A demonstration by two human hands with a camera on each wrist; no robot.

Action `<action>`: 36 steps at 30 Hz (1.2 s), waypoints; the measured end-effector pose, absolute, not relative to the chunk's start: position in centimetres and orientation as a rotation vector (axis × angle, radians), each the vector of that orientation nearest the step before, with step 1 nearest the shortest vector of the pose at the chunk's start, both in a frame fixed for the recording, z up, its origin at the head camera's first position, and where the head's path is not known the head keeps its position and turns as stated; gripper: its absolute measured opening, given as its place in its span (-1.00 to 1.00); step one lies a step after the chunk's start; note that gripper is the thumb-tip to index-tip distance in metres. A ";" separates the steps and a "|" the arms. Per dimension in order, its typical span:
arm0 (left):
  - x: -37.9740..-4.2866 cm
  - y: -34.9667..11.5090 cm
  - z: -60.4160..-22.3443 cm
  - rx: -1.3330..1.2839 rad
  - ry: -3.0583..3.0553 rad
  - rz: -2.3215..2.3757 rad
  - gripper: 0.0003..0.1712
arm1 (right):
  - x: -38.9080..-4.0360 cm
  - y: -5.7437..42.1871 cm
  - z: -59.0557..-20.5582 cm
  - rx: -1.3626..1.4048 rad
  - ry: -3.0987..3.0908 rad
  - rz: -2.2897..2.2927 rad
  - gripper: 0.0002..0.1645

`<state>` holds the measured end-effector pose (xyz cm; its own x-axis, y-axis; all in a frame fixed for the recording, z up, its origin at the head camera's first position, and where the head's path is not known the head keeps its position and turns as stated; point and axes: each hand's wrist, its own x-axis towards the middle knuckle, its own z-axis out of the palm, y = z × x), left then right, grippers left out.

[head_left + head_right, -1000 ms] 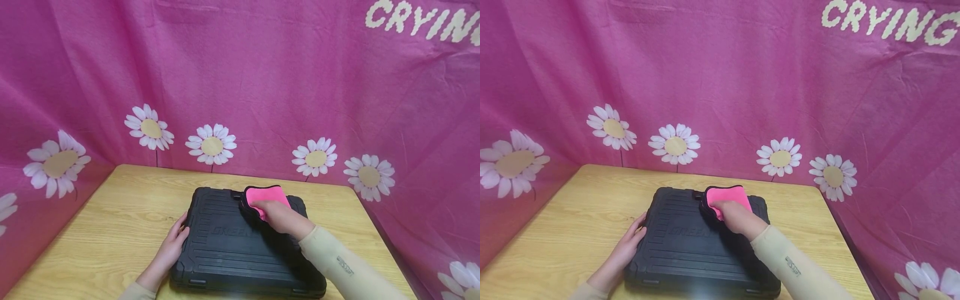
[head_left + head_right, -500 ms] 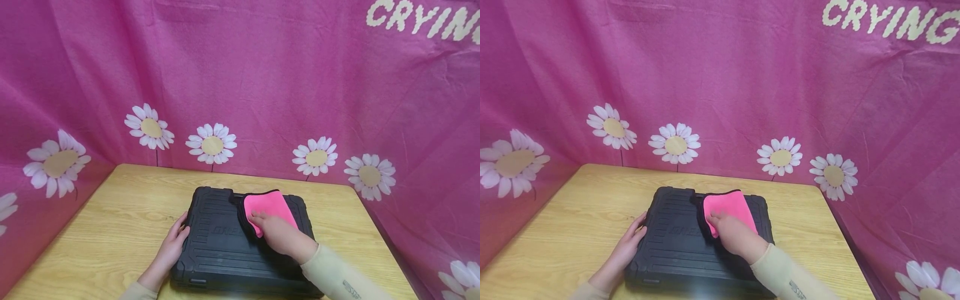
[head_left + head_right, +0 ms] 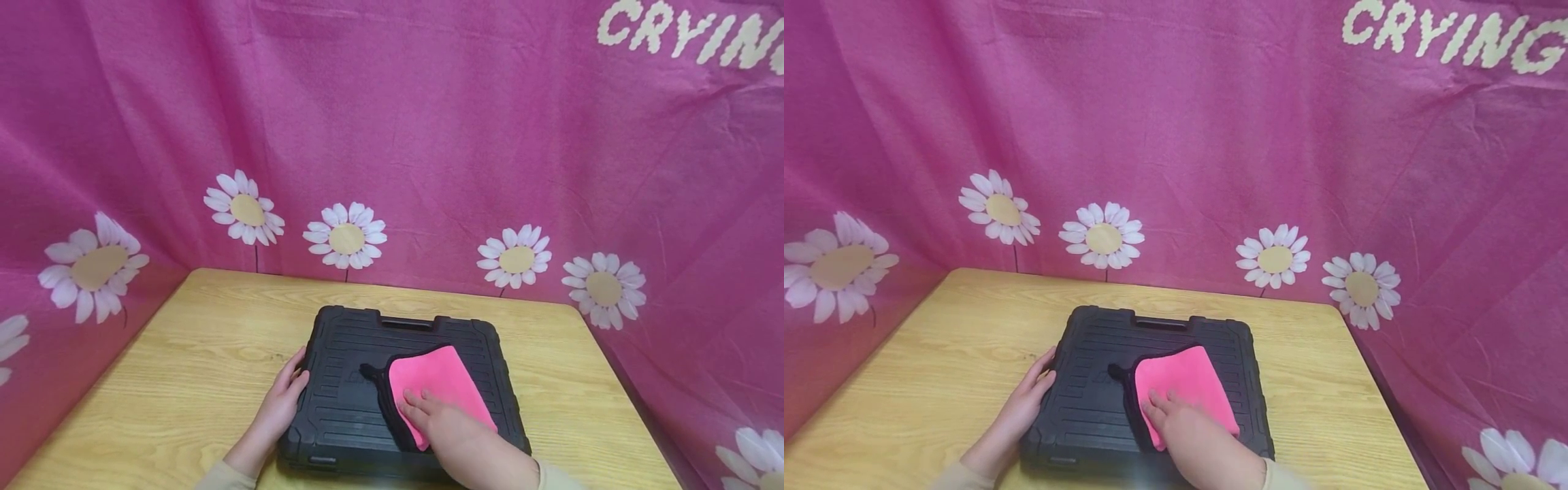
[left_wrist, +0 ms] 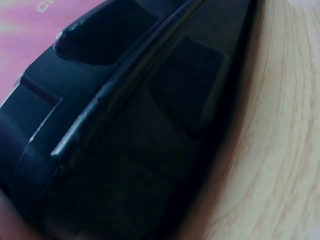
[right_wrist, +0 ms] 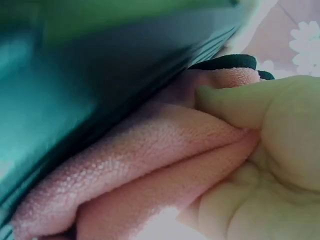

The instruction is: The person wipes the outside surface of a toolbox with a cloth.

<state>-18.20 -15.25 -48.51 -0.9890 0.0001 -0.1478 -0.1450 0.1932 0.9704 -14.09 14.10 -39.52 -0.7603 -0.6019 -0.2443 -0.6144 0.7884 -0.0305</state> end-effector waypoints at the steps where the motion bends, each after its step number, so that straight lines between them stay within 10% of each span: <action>1: -18.2 -15.2 -48.5 -0.143 2.335 1.921 -0.33 | -13.9 14.2 -39.6 -0.960 2.715 0.104 -0.10; 28: -18.3 -15.4 -48.3 -0.143 2.289 1.904 -0.32 | -13.3 17.7 -46.4 -1.265 2.556 -0.119 -0.10; 36: -18.3 -15.5 -48.4 -0.135 2.238 1.938 -0.31 | -12.9 16.1 -41.1 -0.929 2.532 -0.215 -0.04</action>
<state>-18.26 -15.50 -48.45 -0.9800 0.0477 -0.1931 -0.1843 0.1474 0.9718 -12.91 16.09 -41.09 -0.6814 -0.6463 -0.3435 -0.5792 0.7631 -0.2867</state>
